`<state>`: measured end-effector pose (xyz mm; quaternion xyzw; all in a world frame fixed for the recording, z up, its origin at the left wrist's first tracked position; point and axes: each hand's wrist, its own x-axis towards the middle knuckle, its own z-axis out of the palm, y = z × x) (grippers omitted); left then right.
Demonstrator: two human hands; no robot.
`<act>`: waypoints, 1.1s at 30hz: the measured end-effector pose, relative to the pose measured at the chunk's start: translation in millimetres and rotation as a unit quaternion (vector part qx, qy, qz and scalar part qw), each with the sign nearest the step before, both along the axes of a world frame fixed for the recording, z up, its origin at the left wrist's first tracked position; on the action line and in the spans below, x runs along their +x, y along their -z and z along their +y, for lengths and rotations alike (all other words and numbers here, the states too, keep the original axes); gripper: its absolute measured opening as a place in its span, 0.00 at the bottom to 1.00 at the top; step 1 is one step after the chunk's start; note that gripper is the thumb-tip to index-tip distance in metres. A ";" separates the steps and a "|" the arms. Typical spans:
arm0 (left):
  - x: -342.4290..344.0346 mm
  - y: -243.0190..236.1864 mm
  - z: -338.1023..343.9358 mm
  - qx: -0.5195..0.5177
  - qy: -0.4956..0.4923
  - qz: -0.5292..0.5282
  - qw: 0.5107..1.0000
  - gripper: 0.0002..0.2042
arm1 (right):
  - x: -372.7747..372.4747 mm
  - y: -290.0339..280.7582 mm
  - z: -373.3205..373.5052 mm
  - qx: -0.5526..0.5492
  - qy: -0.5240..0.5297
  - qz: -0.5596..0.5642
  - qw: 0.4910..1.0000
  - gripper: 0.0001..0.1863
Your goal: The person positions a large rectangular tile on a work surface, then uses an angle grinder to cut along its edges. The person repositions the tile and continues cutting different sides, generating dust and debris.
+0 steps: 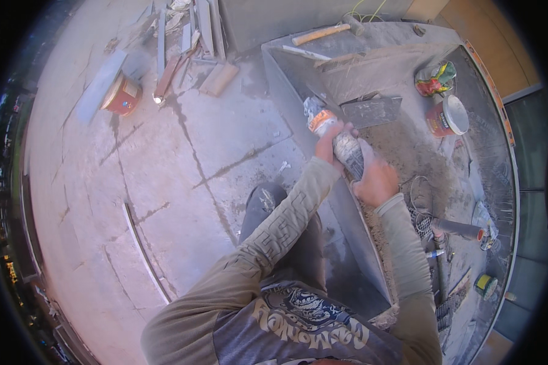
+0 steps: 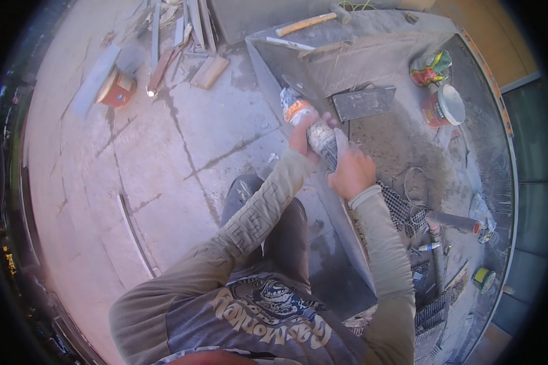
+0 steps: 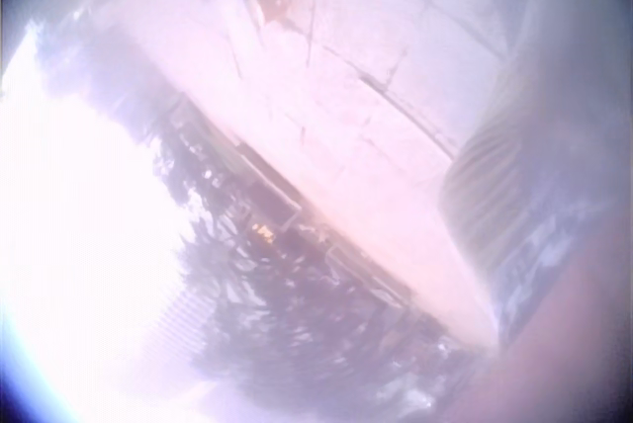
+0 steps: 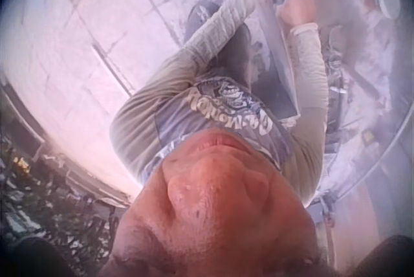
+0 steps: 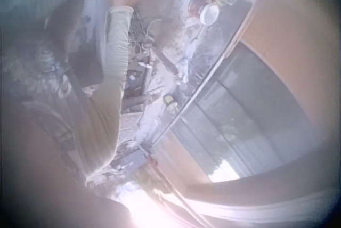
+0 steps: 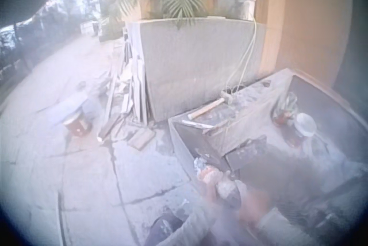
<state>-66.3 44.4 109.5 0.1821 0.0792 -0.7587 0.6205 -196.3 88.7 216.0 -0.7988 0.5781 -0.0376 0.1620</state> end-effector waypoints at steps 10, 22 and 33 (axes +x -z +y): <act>18.5 -118.3 14.7 0.078 0.057 0.006 0.995 0.10 | 21.5 -141.5 -7.4 0.132 0.038 0.010 0.990 0.52; -13.1 -209.5 57.3 0.133 0.129 -0.030 0.982 0.12 | -23.7 -214.5 25.2 0.204 0.055 -0.029 0.977 0.56; -15.9 -218.4 80.8 0.172 0.034 -0.156 0.972 0.13 | -35.9 -230.6 41.1 0.258 0.029 -0.060 0.964 0.53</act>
